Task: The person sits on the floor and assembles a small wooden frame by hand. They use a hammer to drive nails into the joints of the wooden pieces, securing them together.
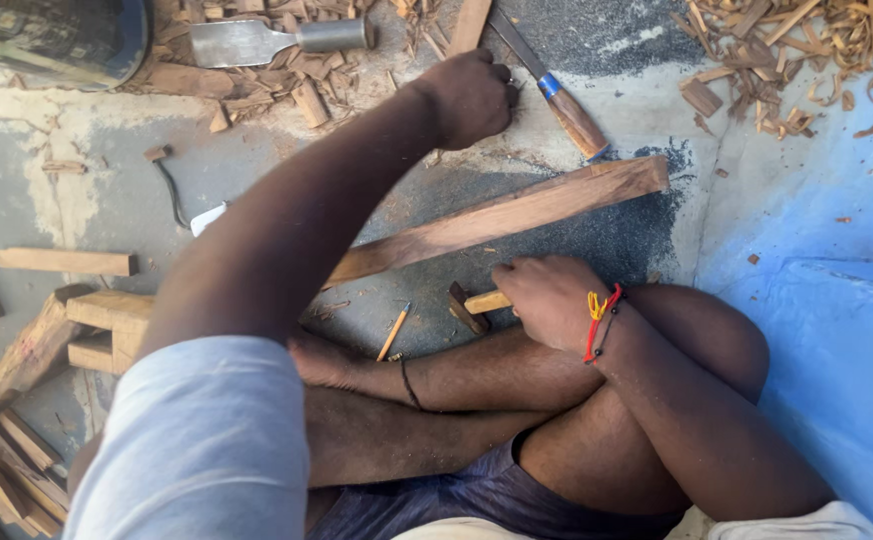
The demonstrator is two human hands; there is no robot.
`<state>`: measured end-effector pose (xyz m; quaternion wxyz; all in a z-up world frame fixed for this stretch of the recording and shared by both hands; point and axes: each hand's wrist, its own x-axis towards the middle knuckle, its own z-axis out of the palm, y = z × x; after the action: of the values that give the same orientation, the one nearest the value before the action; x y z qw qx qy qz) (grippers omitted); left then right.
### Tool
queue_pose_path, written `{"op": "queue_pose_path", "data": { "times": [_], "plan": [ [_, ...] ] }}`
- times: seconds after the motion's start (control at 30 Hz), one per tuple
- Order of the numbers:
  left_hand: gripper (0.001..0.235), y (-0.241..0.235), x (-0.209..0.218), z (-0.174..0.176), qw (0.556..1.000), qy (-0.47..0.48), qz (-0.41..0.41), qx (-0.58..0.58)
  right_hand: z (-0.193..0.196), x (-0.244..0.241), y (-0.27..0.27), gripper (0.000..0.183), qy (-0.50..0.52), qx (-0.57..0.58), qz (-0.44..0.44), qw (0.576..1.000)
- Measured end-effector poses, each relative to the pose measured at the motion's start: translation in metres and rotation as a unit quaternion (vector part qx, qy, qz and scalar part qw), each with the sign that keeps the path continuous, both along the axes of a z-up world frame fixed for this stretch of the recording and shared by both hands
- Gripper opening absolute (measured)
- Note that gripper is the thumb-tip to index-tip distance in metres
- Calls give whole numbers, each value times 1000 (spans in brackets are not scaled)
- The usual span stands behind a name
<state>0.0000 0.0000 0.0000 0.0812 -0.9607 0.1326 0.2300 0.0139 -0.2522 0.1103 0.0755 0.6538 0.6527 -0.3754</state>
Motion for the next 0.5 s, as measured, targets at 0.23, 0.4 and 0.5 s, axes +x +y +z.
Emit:
{"op": "queue_pose_path", "data": {
  "times": [0.23,0.4,0.5],
  "plan": [
    [47,8,-15,67,954,-150,198,-169,5,2,1,14,16,3,3,1000],
    [48,20,-103,146,830,-333,328,-305,13,-15,6,29,-28,-77,28,996],
    [24,-4,-186,174,685,-519,277,-430,10,-26,4,29,-69,-80,54,993]
  ]
}}
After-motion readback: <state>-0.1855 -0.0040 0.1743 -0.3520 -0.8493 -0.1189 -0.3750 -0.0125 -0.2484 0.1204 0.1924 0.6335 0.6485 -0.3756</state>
